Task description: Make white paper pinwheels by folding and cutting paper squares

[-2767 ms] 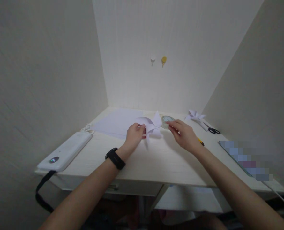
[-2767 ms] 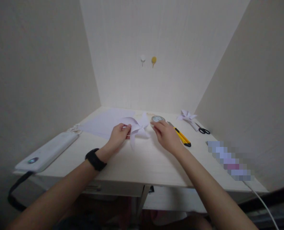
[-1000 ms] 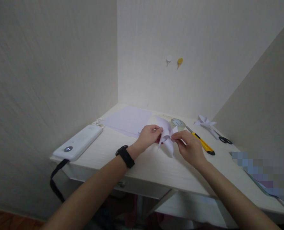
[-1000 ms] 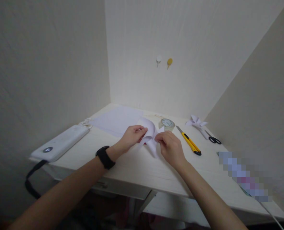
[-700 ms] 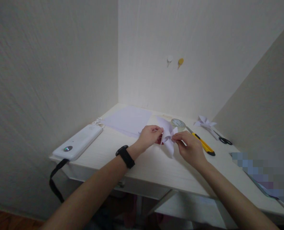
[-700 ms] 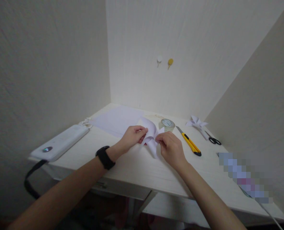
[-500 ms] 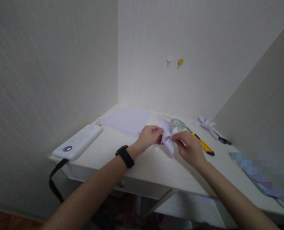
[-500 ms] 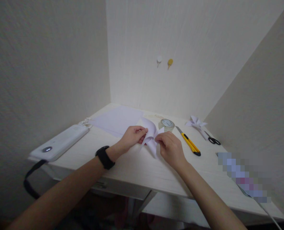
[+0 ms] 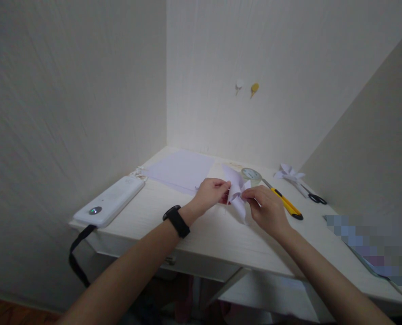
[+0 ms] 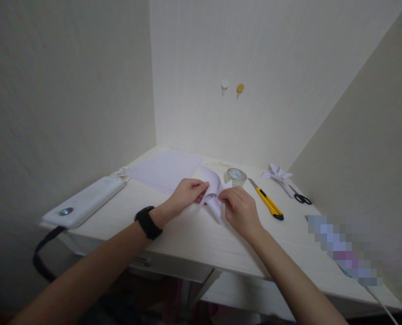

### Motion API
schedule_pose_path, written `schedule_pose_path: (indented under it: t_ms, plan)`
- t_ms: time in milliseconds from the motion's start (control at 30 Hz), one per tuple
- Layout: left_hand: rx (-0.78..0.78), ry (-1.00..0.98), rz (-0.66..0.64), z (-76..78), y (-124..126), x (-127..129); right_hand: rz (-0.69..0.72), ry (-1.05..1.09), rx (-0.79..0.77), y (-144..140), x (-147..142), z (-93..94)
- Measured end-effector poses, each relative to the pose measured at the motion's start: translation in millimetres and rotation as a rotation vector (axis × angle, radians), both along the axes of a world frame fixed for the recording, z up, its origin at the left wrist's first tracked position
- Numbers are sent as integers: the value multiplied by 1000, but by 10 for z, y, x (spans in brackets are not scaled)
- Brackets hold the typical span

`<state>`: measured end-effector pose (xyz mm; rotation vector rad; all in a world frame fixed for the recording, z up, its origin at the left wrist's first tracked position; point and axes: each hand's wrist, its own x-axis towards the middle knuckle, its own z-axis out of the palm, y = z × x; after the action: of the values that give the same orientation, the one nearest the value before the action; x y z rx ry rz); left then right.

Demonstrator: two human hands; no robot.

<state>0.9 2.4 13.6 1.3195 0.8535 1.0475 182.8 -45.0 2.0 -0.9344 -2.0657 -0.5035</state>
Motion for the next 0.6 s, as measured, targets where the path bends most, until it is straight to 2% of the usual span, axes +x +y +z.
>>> schedule_pose_path:
  t_ms: [133,300,600]
  plan:
    - [48,28,-6,-24,14,-7,7,-14,-13,5,3,2]
    - [9,19,-21,0,-11,-11,16,-52,-6,15,-1,-16]
    - [-35,12,-28,28,-30,-4,-56,-124,43,3,-79,-39]
